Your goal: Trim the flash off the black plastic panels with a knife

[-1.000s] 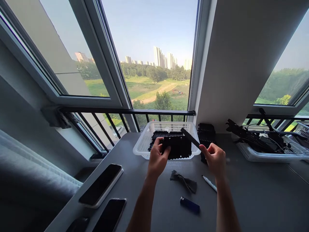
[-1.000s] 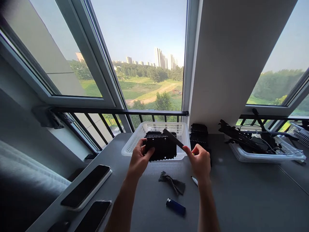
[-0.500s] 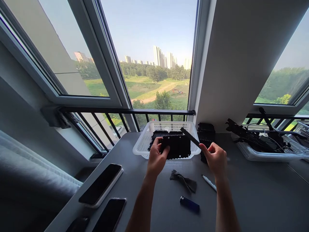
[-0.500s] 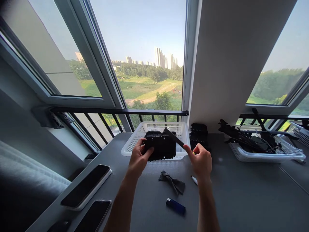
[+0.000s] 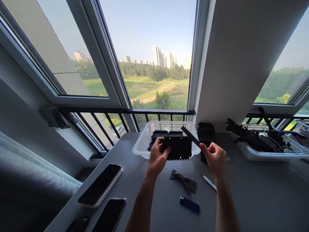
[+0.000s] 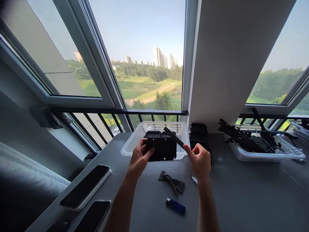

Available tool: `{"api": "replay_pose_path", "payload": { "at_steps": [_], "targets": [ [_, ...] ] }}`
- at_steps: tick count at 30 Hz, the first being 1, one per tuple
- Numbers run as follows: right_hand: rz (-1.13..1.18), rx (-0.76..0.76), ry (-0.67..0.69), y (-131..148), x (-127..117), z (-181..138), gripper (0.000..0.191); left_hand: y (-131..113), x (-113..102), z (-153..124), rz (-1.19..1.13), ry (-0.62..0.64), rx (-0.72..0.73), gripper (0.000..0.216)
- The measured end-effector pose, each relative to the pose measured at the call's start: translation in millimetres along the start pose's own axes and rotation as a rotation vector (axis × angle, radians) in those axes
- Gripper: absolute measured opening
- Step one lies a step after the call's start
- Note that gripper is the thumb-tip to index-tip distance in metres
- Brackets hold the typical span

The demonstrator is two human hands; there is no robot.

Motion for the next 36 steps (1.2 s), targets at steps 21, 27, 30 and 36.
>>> {"api": "replay_pose_path", "payload": {
  "at_steps": [21,27,30,36],
  "targets": [
    [-0.094,-0.061,0.127,29,28,-20,0.057,-1,15,-5,0.016,0.067,0.024,0.028],
    [-0.109,0.01,0.051,6,10,-4,0.06,-2,-2,-2,0.03,-0.001,0.039,0.03],
    [-0.103,0.012,0.014,3,3,-2,0.06,0,-2,0,0.03,-0.008,0.04,0.03],
    [-0.126,-0.059,0.127,32,31,-21,0.057,0,17,-5,0.055,0.051,0.033,0.028]
  ]
}}
Point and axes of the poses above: each hand's wrist, its own z-axis towards the middle knuckle, its own x-axis out of the palm, y = z × x, the point moved 9 cm from there along z, towards the middle knuckle, and after that the axes turned 7 degrees about x, right-handed, at the moved point
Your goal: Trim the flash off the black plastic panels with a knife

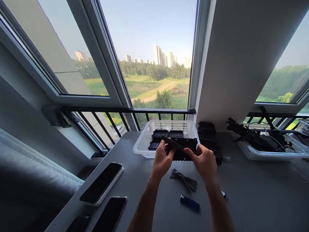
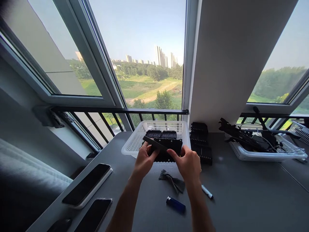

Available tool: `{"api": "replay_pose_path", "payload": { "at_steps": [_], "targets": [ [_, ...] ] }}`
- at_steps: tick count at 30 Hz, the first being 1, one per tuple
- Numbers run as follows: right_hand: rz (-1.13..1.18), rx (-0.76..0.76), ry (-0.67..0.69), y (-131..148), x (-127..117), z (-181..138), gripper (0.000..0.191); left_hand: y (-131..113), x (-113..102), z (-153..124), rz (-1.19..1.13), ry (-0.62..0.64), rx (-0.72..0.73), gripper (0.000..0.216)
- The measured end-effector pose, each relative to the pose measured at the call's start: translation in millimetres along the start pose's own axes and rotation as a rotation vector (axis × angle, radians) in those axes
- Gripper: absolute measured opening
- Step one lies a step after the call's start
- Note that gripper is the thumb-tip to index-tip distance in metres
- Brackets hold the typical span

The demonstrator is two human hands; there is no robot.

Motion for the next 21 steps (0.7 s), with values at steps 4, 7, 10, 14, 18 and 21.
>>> {"api": "replay_pose_path", "payload": {
  "at_steps": [4,7,10,14,18,21],
  "targets": [
    [0.005,0.04,-0.015,-11,-4,5,0.058,-1,-8,0,-0.004,-0.026,-0.017,0.03],
    [0.023,0.089,-0.054,-35,-18,15,0.058,0,-21,2,0.011,-0.072,-0.017,0.032],
    [0.038,0.102,-0.09,-45,-28,18,0.06,1,-25,4,0.03,-0.092,-0.014,0.032],
    [0.075,0.046,-0.033,-25,-15,9,0.06,0,-8,1,0.031,-0.027,-0.017,0.028],
    [0.036,0.008,0.042,-4,4,2,0.06,-3,2,-2,0.019,0.023,-0.008,0.029],
    [0.03,0.047,0.004,-15,-2,7,0.061,-4,-9,0,0.031,-0.021,-0.009,0.029]
  ]
}}
Point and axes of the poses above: each hand's wrist, its own z-axis towards the middle knuckle, its own x-axis out of the palm, y = z × x, the point moved 9 cm from there along z, towards the middle knuckle, and after that the axes turned 7 degrees about x, right-handed, at the moved point
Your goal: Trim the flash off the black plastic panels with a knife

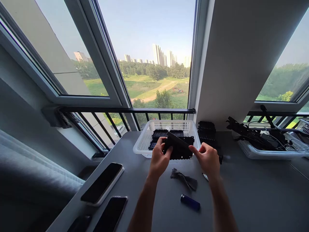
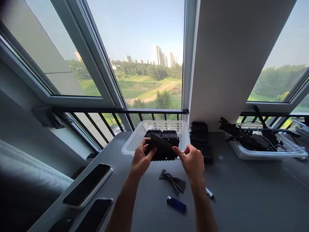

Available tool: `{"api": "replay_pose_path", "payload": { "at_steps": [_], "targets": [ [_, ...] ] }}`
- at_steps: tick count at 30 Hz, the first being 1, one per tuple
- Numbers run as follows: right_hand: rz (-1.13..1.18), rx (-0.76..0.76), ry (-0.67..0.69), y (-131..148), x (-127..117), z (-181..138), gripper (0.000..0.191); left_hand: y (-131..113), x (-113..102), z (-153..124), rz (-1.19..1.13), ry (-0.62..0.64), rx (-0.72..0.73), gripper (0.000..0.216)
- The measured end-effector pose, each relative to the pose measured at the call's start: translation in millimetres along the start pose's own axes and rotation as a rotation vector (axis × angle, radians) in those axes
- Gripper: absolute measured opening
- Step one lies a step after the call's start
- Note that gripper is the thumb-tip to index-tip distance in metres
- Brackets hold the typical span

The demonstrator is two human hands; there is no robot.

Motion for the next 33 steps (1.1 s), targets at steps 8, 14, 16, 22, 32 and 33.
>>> {"api": "replay_pose_path", "payload": {
  "at_steps": [8,14,16,22,32,33],
  "targets": [
    [0.055,0.098,-0.176,-42,-40,17,0.056,2,-18,4,0.003,-0.064,-0.005,0.032],
    [0.306,0.06,-0.057,-5,-8,3,0.059,-3,20,-7,0.046,0.059,0.003,0.024],
    [0.347,0.077,-0.072,1,-2,-2,0.062,-7,28,-10,0.084,0.092,0.019,0.021],
    [0.433,0.103,0.014,-4,1,3,0.054,-3,19,-5,0.05,0.137,-0.005,0.026],
    [0.801,0.205,0.342,-4,22,-3,0.046,-4,8,-2,0.045,0.176,-0.066,0.051],
    [0.82,0.212,0.366,-1,23,-5,0.045,-5,7,-1,0.105,0.156,-0.042,0.053]
  ]
}}
Point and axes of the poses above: each hand's wrist, its own z-axis towards the middle knuckle, its own x-axis out of the palm, y = z × x, the point moved 9 cm from there along z, towards the middle knuckle, and after that the axes turned 7 degrees about x, right-handed, at the moved point
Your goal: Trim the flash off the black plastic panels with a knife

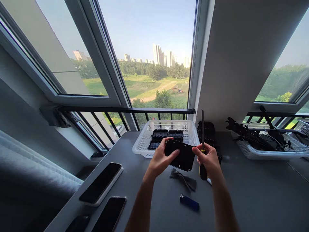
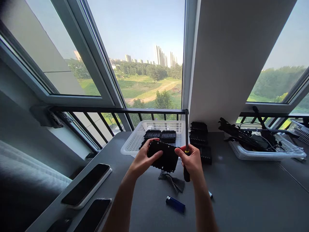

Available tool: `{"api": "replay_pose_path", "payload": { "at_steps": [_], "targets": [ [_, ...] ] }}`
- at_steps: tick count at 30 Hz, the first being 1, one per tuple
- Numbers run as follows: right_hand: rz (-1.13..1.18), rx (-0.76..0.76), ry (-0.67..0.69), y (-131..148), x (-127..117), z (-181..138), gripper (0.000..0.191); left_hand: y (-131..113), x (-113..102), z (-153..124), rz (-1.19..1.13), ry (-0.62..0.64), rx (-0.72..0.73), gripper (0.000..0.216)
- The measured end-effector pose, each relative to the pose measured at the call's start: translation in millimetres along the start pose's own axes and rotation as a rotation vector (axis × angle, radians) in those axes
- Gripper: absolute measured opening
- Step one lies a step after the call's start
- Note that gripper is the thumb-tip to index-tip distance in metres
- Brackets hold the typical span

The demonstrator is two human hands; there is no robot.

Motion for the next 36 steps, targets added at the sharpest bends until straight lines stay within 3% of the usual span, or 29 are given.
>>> {"api": "replay_pose_path", "payload": {
  "at_steps": [3,6,14,18,21,23,30,36],
  "targets": [
    [0.05,0.028,0.054,0,6,-2,0.046,3,-3,2,0.146,-0.084,0.013,0.056],
    [0.087,0.036,0.075,-3,6,0,0.046,7,-4,3,0.151,-0.138,0.014,0.057],
    [0.13,0.011,0.014,-9,-6,11,0.045,9,4,6,-0.232,-0.063,0.012,0.057],
    [0.153,0.026,0.049,-10,-2,10,0.046,20,-8,7,-0.313,-0.236,0.001,0.055],
    [0.132,0.06,0.166,-11,11,7,0.047,29,-18,5,-0.394,-0.405,-0.016,0.053],
    [0.121,0.087,0.197,-14,16,5,0.049,33,-16,4,-0.468,-0.431,-0.036,0.054],
    [0.183,0.051,0.056,-14,3,9,0.046,25,-1,6,-0.501,-0.239,-0.089,0.053],
    [0.139,-0.007,-0.085,-8,-16,11,0.046,20,26,-1,-0.349,0.173,-0.172,0.065]
  ]
}}
Point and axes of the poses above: each hand's wrist, its own z-axis towards the middle knuckle, its own x-axis out of the palm, y = z × x, the point moved 9 cm from there along z, towards the middle knuckle, and after that the axes turned 7 degrees about x, right-handed, at the moved point
